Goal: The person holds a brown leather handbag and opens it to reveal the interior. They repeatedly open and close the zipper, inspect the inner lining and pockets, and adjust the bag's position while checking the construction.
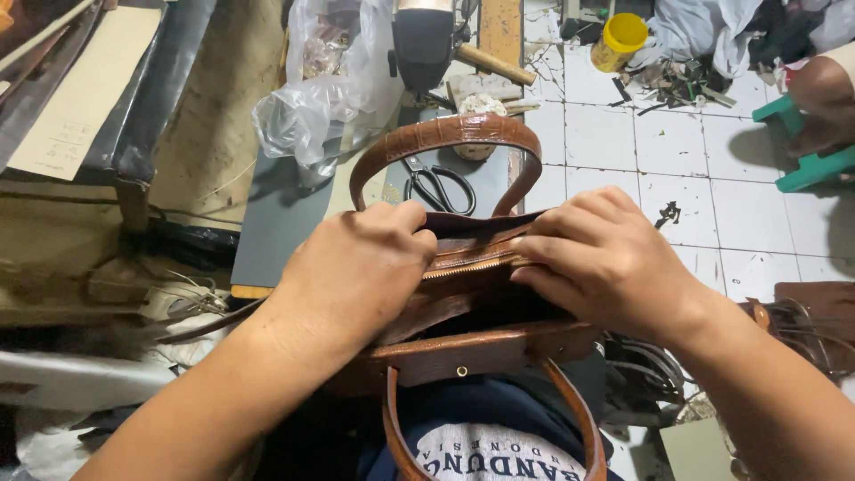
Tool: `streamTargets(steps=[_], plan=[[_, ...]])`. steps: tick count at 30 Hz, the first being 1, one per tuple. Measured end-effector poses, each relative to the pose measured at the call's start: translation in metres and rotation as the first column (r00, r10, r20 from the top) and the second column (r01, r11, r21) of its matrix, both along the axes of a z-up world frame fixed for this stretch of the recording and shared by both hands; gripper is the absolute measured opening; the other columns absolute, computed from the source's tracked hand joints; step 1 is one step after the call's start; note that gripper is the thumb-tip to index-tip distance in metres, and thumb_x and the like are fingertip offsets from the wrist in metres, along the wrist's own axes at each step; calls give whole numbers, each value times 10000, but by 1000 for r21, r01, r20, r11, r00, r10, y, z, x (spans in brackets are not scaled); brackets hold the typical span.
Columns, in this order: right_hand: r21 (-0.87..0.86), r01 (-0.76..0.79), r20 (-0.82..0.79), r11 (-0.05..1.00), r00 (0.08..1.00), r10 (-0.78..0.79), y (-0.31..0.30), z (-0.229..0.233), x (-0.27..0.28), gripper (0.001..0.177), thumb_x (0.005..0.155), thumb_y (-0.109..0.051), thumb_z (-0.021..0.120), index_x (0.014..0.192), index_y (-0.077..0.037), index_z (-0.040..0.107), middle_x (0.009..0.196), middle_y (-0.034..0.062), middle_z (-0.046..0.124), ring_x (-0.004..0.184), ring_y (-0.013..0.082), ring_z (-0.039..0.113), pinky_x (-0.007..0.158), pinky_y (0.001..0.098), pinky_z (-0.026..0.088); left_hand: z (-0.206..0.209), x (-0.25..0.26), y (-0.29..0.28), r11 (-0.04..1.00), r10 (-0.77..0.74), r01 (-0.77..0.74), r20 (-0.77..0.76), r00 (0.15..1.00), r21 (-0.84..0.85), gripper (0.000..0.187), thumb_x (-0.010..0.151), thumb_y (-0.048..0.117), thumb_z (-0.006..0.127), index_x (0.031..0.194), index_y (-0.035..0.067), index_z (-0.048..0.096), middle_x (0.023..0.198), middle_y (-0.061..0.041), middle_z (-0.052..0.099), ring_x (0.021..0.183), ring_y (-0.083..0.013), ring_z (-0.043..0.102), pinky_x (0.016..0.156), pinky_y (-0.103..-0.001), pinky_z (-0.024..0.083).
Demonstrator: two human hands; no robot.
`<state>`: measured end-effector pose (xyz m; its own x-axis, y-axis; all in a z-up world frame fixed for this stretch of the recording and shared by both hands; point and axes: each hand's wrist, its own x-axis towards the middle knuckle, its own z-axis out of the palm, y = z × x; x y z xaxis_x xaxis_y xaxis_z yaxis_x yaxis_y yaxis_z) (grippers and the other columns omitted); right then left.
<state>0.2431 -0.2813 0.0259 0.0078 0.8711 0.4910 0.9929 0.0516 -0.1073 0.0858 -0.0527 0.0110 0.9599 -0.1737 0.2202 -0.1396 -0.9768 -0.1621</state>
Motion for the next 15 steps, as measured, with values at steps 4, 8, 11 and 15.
streamTargets(steps=[4, 8, 11, 15], plan=[[-28, -58, 94, 998, 994, 60, 6, -8, 1, 148, 1018, -216, 641, 1094, -110, 712, 937, 35, 668, 776, 251, 567, 737, 388, 412, 2, 7, -1, 999, 12, -13, -42, 999, -32, 54, 690, 146, 705, 725, 187, 698, 736, 6, 595, 590, -263, 653, 359, -460, 530], [-43, -105, 118, 994, 987, 109, 6, -9, 3, 211, 1058, -203, 517, 1115, -71, 670, 1010, 64, 689, 781, 269, 569, 754, 417, 426, 14, 18, -4, 991, 88, -114, -303, 949, -69, 227, 757, 40, 674, 858, 222, 766, 782, 24, 692, 616, -268, 717, 441, -474, 603], [6, -95, 113, 995, 989, 93, 7, -4, 1, 137, 1031, -136, 624, 1091, -33, 692, 939, 102, 673, 754, 273, 552, 724, 406, 432, 20, 19, 3, 982, 59, -110, -308, 950, -152, 275, 738, 7, 652, 926, 182, 751, 821, -26, 719, 684, -283, 729, 514, -504, 622], [9, -79, 162, 997, 984, 76, 9, -5, -2, 118, 1042, -144, 614, 1072, -56, 687, 956, 75, 686, 751, 265, 563, 747, 401, 446, 22, 21, 3, 975, 82, -149, -351, 933, -167, 251, 771, 36, 616, 863, 246, 719, 871, 9, 733, 778, -266, 731, 601, -485, 608]])
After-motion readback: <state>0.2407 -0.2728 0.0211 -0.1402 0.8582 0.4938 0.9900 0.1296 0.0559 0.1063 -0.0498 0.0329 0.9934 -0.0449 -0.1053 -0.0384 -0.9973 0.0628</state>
